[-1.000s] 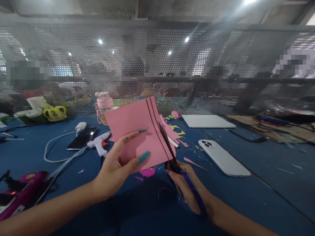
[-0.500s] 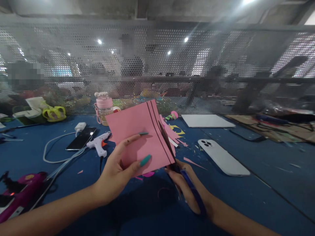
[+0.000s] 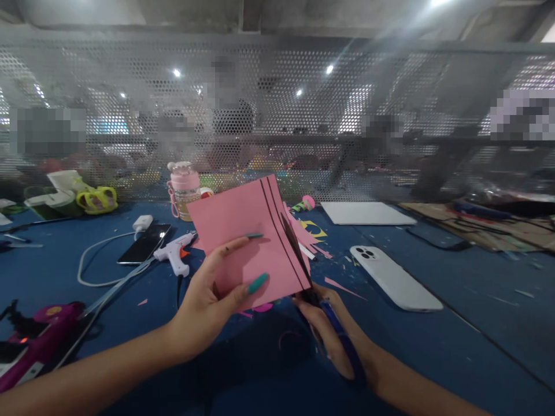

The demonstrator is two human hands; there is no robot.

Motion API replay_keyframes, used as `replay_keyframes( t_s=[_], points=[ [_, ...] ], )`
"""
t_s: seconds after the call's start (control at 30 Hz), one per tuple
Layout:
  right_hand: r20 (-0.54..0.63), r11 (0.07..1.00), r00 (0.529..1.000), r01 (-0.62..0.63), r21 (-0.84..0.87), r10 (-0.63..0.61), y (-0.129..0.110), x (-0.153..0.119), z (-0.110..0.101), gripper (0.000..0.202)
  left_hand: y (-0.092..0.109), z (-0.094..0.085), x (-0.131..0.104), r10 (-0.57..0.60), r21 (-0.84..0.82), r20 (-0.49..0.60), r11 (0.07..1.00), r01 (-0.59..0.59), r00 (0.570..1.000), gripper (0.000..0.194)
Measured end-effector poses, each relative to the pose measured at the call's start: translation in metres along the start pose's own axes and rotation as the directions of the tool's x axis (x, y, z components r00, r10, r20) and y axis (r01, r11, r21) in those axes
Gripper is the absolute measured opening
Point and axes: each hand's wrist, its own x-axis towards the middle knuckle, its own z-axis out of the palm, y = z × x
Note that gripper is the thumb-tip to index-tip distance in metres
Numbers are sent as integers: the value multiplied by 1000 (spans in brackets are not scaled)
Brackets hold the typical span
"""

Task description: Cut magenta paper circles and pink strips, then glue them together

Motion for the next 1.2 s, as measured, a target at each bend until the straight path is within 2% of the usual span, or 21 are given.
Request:
replay_keyframes(
  t_s=[0.2, 0.5, 0.63, 0.8, 1.03, 1.2],
  points=[
    [-15, 996, 996, 83, -20, -83, 6, 6, 4, 30, -1, -1, 1, 5, -15, 18, 1000, -5, 1000, 38],
    [-69, 995, 994, 85, -47, -88, -3, 2, 0, 33, -2, -2, 1, -15, 27, 41, 1000, 14, 999, 39],
    [-54, 993, 993, 104, -49, -106, -5, 1, -1, 32, -2, -3, 0, -30, 58, 59, 998, 27, 998, 40],
    [-24, 994, 995, 100, -41, -102, 2, 4, 0, 31, -2, -4, 0, -17, 81, 57, 997, 13, 998, 41],
    [-40, 992, 993, 108, -58, -111, 17, 9, 5, 29, -1, -3, -1, -32, 103, 50, 994, 27, 998, 43],
    [-95, 993, 990, 103, -65, -109, 8, 8, 4, 29, -1, -4, 1, -27, 95, 60, 995, 21, 998, 42]
  ],
)
